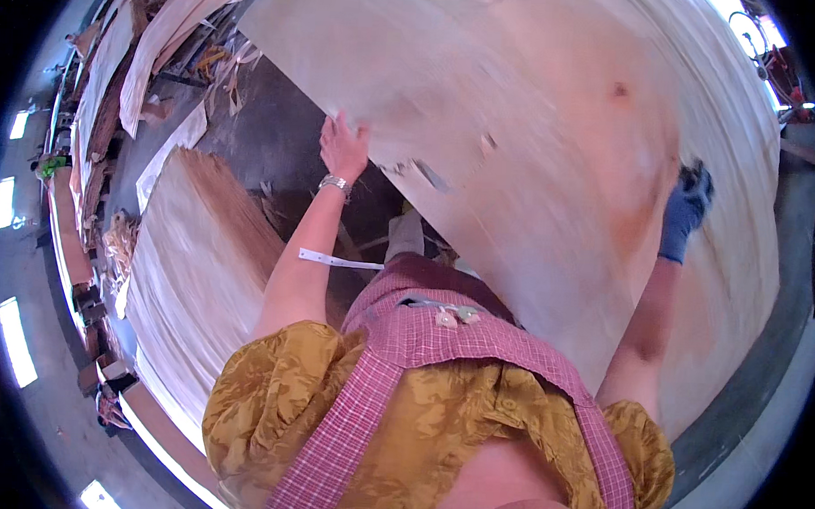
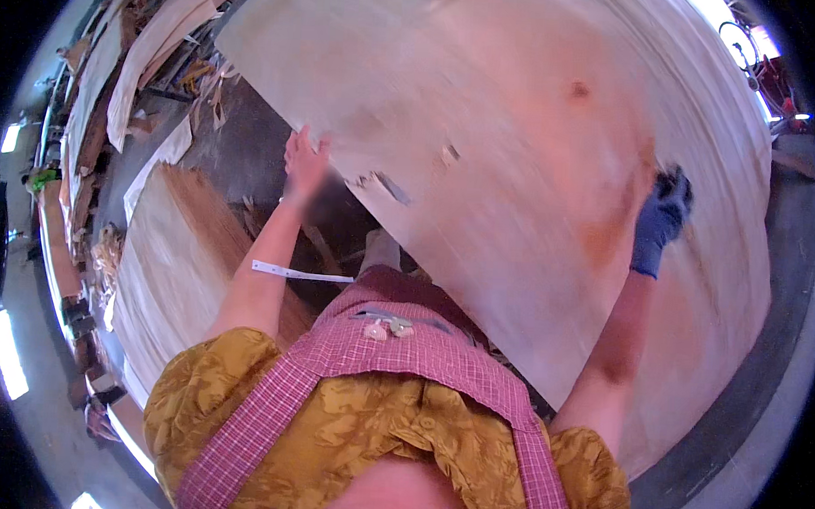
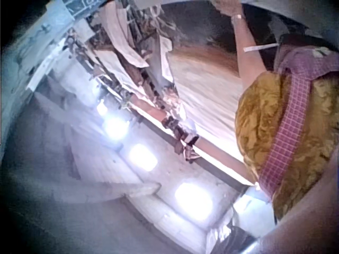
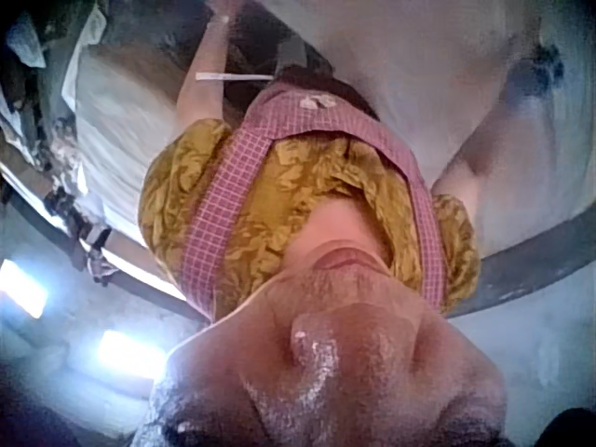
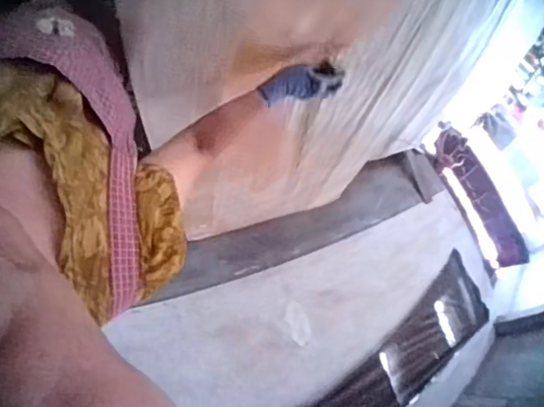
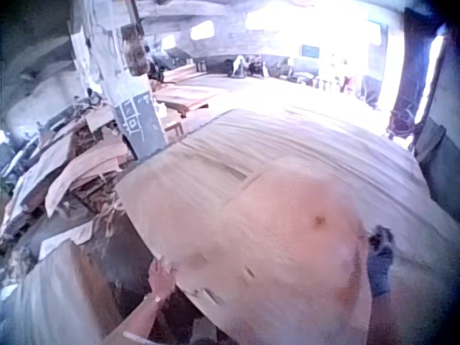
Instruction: The person trims wood veneer sheets using a utility knife, applies adhesive tape to edges and joins, and stacks the prepared sheets on a workbench.
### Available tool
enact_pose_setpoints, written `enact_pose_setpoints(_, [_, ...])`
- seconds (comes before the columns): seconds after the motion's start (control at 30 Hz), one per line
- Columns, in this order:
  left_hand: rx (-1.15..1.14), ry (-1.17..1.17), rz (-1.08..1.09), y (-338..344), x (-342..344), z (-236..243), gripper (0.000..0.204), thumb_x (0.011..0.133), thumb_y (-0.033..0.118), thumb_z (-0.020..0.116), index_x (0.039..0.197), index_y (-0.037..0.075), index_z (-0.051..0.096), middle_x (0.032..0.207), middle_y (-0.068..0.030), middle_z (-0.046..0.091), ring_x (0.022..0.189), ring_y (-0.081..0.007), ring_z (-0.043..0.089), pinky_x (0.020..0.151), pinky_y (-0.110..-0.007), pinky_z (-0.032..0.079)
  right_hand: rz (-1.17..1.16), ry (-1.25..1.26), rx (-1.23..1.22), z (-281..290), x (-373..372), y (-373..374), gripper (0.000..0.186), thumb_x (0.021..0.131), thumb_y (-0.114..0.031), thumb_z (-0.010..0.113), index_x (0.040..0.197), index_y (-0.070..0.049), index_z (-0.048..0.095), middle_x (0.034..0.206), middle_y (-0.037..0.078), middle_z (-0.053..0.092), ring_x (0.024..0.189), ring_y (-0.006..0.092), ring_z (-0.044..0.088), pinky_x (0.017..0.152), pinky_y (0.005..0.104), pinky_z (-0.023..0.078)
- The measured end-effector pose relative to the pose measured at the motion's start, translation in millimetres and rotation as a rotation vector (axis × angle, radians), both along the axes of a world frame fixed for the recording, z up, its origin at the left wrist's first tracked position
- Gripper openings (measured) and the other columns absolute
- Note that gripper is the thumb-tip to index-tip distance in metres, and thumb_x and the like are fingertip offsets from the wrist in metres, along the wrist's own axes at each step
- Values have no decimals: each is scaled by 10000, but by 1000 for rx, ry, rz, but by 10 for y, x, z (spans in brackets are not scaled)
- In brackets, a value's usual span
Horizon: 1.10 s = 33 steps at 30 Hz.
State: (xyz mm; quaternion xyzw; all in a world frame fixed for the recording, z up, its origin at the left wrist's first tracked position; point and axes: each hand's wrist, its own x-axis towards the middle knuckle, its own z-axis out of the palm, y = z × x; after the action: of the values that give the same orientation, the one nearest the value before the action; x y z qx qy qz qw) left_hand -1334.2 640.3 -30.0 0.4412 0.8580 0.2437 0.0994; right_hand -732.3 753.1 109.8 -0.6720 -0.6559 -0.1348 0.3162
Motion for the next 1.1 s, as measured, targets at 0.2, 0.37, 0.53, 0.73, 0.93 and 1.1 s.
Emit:
enact_pose_setpoints(0.2, [47, 379, -414, 1220, -443, -126, 720, 904, 657, 411, 1492, 260, 291, 1541, -182, 228, 1425, -394, 196, 1117, -599, 175, 119, -195, 4, -369, -1439, -690, 345, 930, -153, 584, 1266, -76, 581, 1198, 130, 632, 1095, 320, 574, 929, 423, 463])
enact_pose_setpoints(0.37, [110, 457, -563, 2125, -737, -280, 735, 876, 695, 410, 1491, 313, 285, 1558, -136, 217, 1437, -379, 171, 1118, -626, 126, -56, -143, -455, -1178, -1750, -731, 413, 981, -270, 487, 1356, -97, 506, 1399, 154, 488, 1297, 323, 447, 1061, 436, 361])
enact_pose_setpoints(0.53, [67, 399, -640, 2461, -824, -292, 753, 847, 739, 400, 1481, 348, 294, 1557, -99, 238, 1440, -365, 172, 1119, -631, 108, -187, -89, -401, -1487, -1538, -566, 427, 972, -245, 476, 1348, -44, 492, 1382, 158, 506, 1288, 327, 455, 1076, 433, 342])
enact_pose_setpoints(0.73, [86, 405, -637, 2680, -841, -275, 714, 863, 686, 451, 1473, 336, 325, 1560, -79, 252, 1438, -356, 190, 1114, -629, 135, -214, -139, -403, -1424, -1642, -411, 412, 959, -237, 487, 1327, -52, 507, 1356, 159, 526, 1264, 326, 476, 1055, 432, 357])
enact_pose_setpoints(0.93, [68, 461, -616, 3475, -1047, -280, 769, 847, 732, 400, 1486, 312, 320, 1579, -88, 212, 1445, -356, 171, 1125, -622, 93, -229, -181, -372, -1485, -1739, 207, 417, 966, -273, 488, 1319, -53, 513, 1325, 176, 546, 1230, 335, 502, 1034, 442, 373])
enact_pose_setpoints(1.1, [67, 497, -620, 3237, -714, -382, 741, 873, 704, 408, 1493, 313, 297, 1574, -107, 212, 1445, -371, 164, 1114, -636, 123, -253, -147, -390, -1534, -1407, 17, 448, 972, -330, 490, 1323, -52, 508, 1305, 189, 556, 1204, 340, 520, 1027, 449, 382])
